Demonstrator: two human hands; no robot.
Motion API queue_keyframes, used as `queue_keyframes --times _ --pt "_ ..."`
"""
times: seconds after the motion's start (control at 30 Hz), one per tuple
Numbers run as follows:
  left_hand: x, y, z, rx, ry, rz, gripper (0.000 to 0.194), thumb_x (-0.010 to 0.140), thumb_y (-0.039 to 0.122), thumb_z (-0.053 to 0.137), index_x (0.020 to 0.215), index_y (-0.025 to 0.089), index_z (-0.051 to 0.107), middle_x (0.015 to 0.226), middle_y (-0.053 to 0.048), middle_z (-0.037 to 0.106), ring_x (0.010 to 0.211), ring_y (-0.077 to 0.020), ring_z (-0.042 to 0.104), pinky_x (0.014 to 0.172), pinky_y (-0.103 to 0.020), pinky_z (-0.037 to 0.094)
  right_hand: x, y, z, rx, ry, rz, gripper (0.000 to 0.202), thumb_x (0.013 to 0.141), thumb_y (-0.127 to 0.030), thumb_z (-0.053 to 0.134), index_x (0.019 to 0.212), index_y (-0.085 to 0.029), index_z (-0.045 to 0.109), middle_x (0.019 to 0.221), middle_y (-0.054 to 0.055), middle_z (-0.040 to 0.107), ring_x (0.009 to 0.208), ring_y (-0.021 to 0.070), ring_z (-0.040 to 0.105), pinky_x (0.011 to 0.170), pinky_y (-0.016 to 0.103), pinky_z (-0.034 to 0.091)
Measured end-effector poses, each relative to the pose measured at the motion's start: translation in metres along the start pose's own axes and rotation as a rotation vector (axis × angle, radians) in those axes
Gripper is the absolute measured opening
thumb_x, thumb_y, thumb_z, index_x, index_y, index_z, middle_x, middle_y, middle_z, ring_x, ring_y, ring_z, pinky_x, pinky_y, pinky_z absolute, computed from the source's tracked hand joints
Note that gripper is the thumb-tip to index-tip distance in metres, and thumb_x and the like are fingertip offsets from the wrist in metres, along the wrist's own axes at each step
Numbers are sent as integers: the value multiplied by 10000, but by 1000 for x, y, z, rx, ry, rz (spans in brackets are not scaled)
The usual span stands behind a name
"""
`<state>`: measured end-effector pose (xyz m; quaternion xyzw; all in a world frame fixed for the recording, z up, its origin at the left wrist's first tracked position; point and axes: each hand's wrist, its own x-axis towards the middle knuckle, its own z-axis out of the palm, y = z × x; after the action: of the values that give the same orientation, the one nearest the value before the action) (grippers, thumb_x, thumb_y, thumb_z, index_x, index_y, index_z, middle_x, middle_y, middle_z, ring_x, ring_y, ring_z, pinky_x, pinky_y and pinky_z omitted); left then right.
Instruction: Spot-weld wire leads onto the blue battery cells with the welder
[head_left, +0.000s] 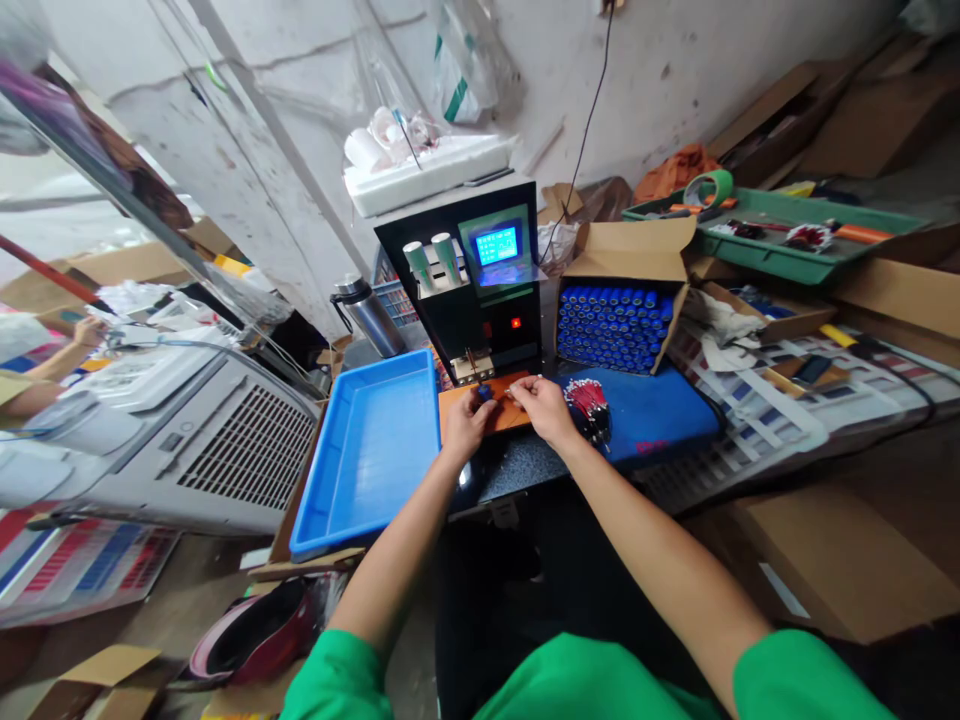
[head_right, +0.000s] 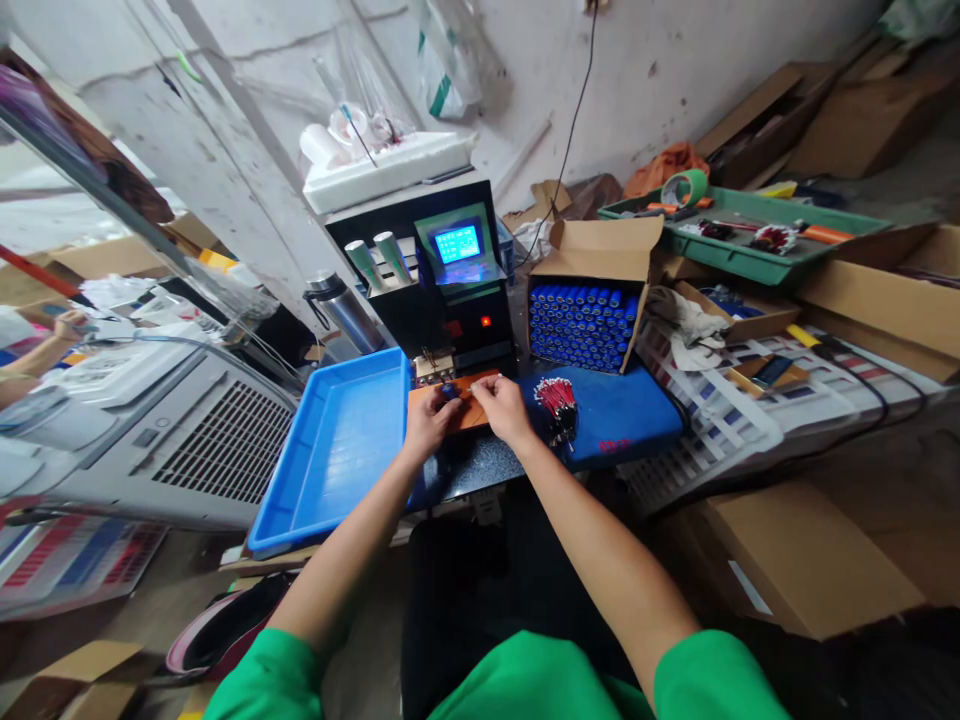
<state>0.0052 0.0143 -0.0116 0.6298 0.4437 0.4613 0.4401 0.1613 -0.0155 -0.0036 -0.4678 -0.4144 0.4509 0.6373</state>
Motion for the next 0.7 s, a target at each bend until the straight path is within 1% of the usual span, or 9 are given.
queue_keyframes --times 0.1,0.27,0.43,0.6,0.7 --pt "-2 0 1 -24 7 30 288 749 391 714 921 163 676 842 -50 716 764 -187 648 760 -325 528 14 5 13 -34 -26 -37 318 735 -495 684 742 -179 647 763 63 686 730 201 639 688 316 530" --pt "-2 -4 1 -32 -18 67 321 791 372 686 1032 160 680 973 -70 734 893 -206 674 880 -355 524 27 16 27 -91 -70 -51 234 770 -408 631 746 -177 661 767 69 706 740 214 651 662 301 512" --pt "-2 -9 0 -29 -6 59 346 808 368 667 1080 156 676 1026 -74 737 951 -214 680 922 -355 519 27 19 31 -183 -90 -45 202 793 -378 635 774 -182 678 771 63 722 748 219 668 661 292 509" --pt "-2 -10 -2 -3 -12 81 321 830 318 646 1104 156 684 1036 -77 740 976 -226 680 938 -366 518 26 16 32 -235 -101 -55 208 821 -379 633 786 -181 685 809 67 739 777 220 684 695 291 516" --pt "-2 -9 -2 8 -12 76 316 832 322 646 1100 159 688 1042 -77 740 973 -226 681 936 -362 520 25 13 32 -253 -102 -57 208 829 -371 629 795 -174 688 819 69 743 780 219 684 687 285 505"
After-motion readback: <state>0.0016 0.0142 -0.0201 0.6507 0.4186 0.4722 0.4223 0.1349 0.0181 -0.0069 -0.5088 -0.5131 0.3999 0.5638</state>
